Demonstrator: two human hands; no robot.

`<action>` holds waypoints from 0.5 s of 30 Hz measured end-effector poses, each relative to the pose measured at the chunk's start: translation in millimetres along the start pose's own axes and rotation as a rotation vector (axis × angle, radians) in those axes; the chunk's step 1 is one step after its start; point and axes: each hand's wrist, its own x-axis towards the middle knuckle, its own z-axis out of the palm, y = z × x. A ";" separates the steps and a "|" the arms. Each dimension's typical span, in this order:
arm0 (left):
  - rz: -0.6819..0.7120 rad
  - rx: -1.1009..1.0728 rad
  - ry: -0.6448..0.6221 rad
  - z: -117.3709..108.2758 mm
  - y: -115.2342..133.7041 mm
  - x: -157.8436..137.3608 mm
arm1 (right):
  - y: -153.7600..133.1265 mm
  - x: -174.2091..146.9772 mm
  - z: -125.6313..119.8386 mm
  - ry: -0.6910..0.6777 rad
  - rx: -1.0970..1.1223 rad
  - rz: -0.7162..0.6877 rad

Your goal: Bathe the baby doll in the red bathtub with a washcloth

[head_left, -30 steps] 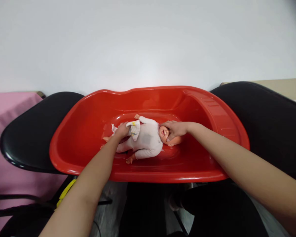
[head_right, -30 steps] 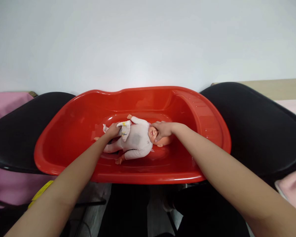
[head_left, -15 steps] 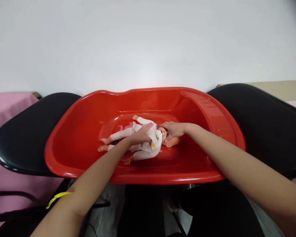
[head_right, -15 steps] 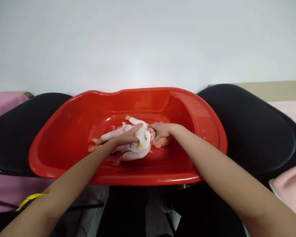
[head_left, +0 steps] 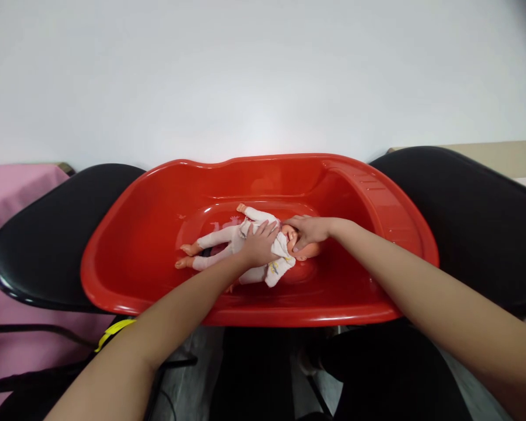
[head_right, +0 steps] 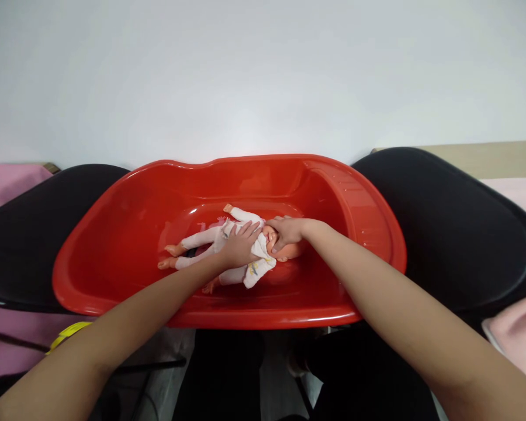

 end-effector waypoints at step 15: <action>0.127 -0.113 0.047 -15.9 -9.5 6.3 | -0.7 0.3 0.9 0.019 -0.034 0.055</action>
